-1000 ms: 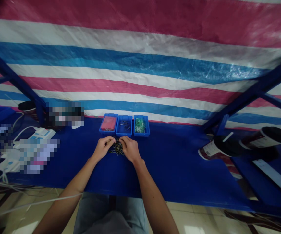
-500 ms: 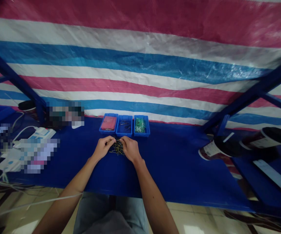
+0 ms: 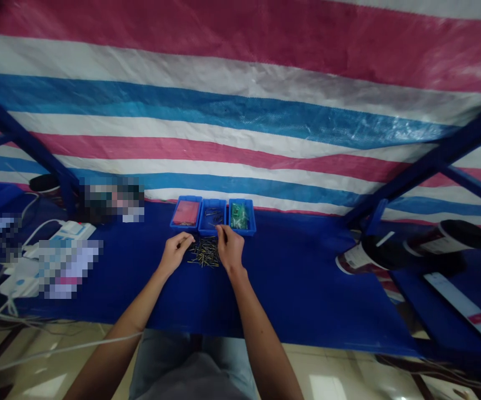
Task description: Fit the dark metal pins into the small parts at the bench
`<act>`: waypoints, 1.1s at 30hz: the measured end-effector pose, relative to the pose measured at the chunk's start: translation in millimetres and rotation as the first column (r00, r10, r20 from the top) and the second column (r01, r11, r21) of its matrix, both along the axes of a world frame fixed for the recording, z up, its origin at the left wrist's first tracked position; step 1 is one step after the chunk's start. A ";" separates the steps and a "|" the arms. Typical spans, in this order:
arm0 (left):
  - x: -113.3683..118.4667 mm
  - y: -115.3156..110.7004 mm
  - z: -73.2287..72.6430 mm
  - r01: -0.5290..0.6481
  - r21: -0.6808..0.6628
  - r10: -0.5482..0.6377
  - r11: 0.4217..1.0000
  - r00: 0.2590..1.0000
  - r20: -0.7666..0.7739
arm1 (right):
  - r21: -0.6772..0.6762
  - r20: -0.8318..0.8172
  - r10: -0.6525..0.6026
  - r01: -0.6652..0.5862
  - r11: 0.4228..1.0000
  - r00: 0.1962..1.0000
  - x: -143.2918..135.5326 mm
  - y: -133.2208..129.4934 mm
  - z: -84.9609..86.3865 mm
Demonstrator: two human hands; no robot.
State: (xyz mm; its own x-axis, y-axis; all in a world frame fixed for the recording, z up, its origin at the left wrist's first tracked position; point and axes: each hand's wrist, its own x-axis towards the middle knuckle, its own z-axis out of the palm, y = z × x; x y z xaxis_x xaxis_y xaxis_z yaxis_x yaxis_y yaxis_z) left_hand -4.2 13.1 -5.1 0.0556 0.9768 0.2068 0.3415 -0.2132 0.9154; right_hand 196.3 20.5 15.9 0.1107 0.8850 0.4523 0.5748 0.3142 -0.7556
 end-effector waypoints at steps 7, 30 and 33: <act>0.3 -0.2 -2.2 -0.044 -0.013 0.045 0.999 0.997 0.058 | -0.098 0.144 -0.086 0.100 0.990 0.986 17.5 12.7 15.4; 0.5 2.9 0.4 -0.071 -0.050 0.074 0.996 0.996 0.058 | -0.204 0.314 0.105 -0.041 0.978 0.943 40.2 -24.9 -42.1; 0.7 2.8 1.6 -0.072 -0.051 0.075 0.996 0.996 0.055 | -0.207 0.308 0.121 -0.057 0.977 0.944 40.4 -24.3 -39.5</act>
